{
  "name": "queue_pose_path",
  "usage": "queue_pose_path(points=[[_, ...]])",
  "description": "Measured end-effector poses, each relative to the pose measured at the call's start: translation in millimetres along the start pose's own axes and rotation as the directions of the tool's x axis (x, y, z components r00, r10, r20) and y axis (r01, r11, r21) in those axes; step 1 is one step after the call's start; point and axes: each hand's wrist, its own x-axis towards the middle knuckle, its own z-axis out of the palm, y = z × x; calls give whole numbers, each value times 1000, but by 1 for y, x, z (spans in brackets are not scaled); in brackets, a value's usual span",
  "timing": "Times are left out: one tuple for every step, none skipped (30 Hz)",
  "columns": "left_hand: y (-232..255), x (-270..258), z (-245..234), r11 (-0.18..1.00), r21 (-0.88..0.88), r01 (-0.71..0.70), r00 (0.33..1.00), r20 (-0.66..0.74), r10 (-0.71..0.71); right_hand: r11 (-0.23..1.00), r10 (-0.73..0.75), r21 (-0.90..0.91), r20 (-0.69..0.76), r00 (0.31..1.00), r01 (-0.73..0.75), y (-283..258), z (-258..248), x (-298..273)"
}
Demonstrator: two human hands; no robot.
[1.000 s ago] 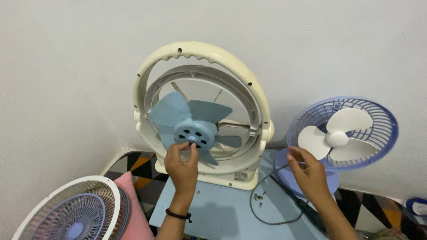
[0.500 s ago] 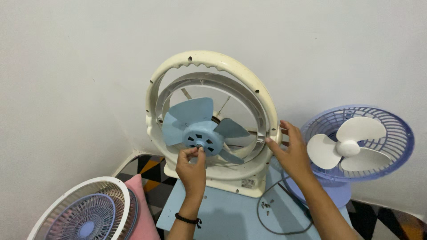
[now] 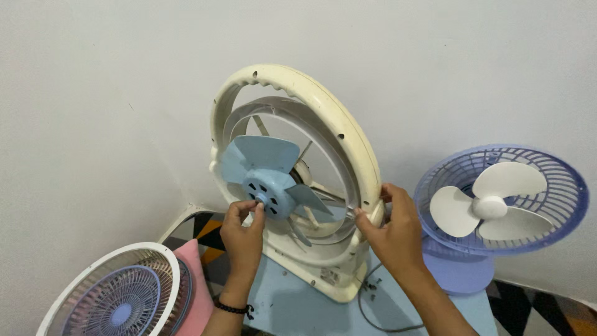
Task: The person assembles two small table fans by attaching front and rear grilles to the fan bodies. They handle the grilles and fan units, aligning and snapping them into place on a light blue table.
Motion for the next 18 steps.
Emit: queue_pose_path(points=[[-4,2,-3,998,-58,17,1000,18,-16,999,-43,-27,-4,999,43,-6,-1,-3],[-7,5,-6,993,-116,36,999,37,-32,995,-86,-55,-7,996,86,-13,-3,-7],[-11,7,-8,983,-173,57,997,58,-48,988,-128,-83,-7,992,127,-17,-5,-9],[-14,7,-9,983,-165,74,996,64,-64,985,-135,-105,6,991,135,-21,-6,-10],[-16,8,-10,983,-158,90,994,69,-80,981,-144,-127,19,989,145,-24,-8,-10],[-18,8,-12,983,-151,107,993,75,-96,977,-152,-149,32,988,155,-27,-9,-10],[-17,7,-14,978,-166,124,990,92,-110,985,-79,-146,91,993,92,-29,-11,-10],[-16,6,-16,973,-181,142,986,109,-124,989,-6,-147,150,989,28,-31,-15,-9],[-12,6,-18,967,-198,158,983,126,-135,988,65,-152,205,977,-34,-32,-17,-7],[-6,5,-20,969,-172,175,980,119,-156,992,50,-123,222,974,-23,-34,-19,-6],[2,2,-22,970,-147,192,978,113,-177,996,34,-93,239,970,-12,-34,-22,-3],[11,-1,-24,970,-121,209,975,106,-197,998,18,-63,255,967,-2,-33,-25,-1],[21,-4,-26,987,-74,144,989,49,-141,1000,23,-17,278,960,-19,-32,-27,0],[32,-7,-27,996,-22,81,997,-4,-81,999,27,28,301,953,-37,-30,-30,1],[43,-10,-27,999,35,21,998,-54,-19,996,31,74,326,945,-58,-27,-32,3],[54,-14,-26,998,40,-52,997,-60,54,993,23,105,321,947,-60,-24,-32,4],[65,-19,-25,991,48,-121,990,-63,124,989,18,135,319,948,-64,-21,-31,3],[75,-25,-23,980,56,-190,979,-66,194,984,12,165,316,949,-68,-18,-30,2]])
